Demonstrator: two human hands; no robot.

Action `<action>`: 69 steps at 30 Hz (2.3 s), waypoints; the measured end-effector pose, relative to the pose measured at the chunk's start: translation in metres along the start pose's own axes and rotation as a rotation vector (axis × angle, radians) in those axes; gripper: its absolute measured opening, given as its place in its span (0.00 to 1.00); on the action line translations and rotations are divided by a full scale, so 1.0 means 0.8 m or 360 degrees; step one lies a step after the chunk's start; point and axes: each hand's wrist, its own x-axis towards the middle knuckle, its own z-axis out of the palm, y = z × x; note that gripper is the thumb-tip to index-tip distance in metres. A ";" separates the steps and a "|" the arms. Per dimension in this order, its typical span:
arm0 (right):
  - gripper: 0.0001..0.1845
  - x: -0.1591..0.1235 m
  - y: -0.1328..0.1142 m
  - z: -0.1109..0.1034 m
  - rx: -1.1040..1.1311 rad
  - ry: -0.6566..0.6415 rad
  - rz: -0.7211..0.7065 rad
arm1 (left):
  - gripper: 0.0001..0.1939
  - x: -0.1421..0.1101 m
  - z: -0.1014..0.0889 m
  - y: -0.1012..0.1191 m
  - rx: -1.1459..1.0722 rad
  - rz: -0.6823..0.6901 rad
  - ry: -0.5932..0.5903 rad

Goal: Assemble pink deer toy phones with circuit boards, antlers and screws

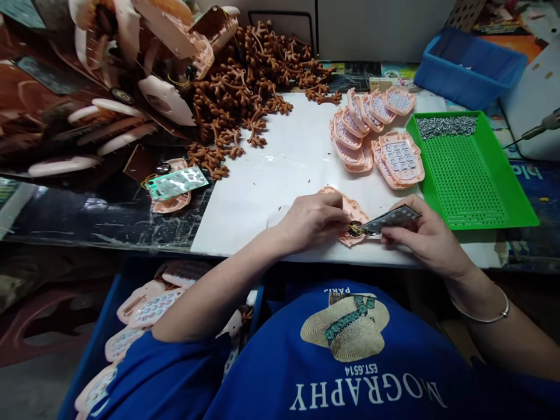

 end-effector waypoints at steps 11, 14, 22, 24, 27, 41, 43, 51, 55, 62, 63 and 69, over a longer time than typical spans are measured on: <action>0.15 0.002 0.019 0.001 0.0178 0.0316 0.0014 | 0.12 -0.012 0.043 0.046 0.0268 -0.0326 0.0239; 0.18 0.004 0.025 0.007 0.0262 0.0414 0.0070 | 0.12 -0.011 0.044 0.050 0.0160 -0.0348 0.0224; 0.18 -0.002 0.017 0.016 0.0141 0.0461 -0.0021 | 0.07 -0.015 0.041 0.039 -0.0157 -0.0162 0.0566; 0.18 -0.001 0.016 0.018 0.0118 0.0469 -0.0034 | 0.07 -0.015 0.045 0.039 -0.0124 -0.0112 0.0569; 0.18 0.000 0.017 0.018 0.0099 0.0477 -0.0045 | 0.08 -0.015 0.050 0.038 0.0019 -0.0047 0.0544; 0.08 -0.027 0.024 0.007 -0.0155 0.0040 -0.0672 | 0.12 -0.005 0.022 0.043 0.0374 -0.0183 -0.0059; 0.10 -0.026 0.023 0.003 -0.0259 -0.0152 -0.0885 | 0.13 -0.001 0.018 0.047 0.0331 -0.0241 -0.0111; 0.13 -0.026 0.028 -0.007 -0.0513 -0.0266 -0.1068 | 0.11 0.004 0.006 0.045 0.0154 -0.0229 -0.0229; 0.13 -0.028 0.026 -0.005 -0.0402 -0.0207 -0.0955 | 0.10 0.005 0.005 0.041 0.0125 -0.0234 -0.0247; 0.11 -0.027 0.026 -0.002 -0.0348 0.0058 -0.0685 | 0.11 0.010 0.000 0.040 0.0159 -0.0199 -0.0323; 0.09 -0.027 0.027 -0.002 -0.0356 0.0105 -0.0634 | 0.11 0.010 0.001 0.039 0.0158 -0.0200 -0.0322; 0.04 -0.027 0.030 -0.003 -0.0375 0.0206 -0.0499 | 0.11 0.015 0.006 0.044 0.0095 -0.0344 -0.0173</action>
